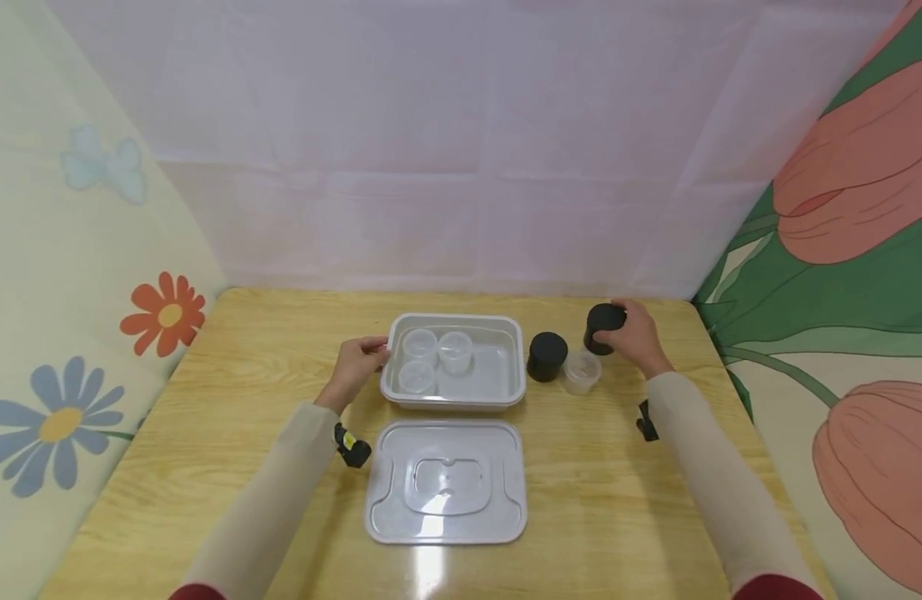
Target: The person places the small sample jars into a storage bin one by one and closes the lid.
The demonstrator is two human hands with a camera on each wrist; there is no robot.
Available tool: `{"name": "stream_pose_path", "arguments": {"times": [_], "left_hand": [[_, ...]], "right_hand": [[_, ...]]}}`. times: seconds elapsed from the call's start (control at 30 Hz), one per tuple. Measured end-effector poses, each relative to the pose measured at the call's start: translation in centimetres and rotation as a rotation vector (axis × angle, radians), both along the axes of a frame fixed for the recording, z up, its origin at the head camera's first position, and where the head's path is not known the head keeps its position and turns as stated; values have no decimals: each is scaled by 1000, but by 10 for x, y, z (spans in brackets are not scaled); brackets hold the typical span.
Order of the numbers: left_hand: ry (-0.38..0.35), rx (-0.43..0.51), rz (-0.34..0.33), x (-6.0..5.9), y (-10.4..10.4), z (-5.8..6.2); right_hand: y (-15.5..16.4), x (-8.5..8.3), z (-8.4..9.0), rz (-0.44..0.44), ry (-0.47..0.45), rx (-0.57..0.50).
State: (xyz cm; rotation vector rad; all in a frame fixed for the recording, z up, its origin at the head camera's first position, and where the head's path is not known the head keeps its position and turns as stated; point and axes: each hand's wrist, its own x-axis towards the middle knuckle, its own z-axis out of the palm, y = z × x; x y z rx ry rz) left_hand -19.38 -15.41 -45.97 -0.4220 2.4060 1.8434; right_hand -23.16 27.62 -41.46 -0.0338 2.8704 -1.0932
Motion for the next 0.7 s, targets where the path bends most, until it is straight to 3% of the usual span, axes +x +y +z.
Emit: {"name": "stream_pose_path", "arguments": {"times": [0.33,0.5,0.7], "left_hand": [[70,40,-5,1,-1,-3],[-1,-13,0,0,1,1],[-11,-24,-2,0,1,1]], "right_hand": [[-8,8,25,29,24,-13],[-17,11,34,57,36,6],[-34,15,41,86,30,-15]]}}
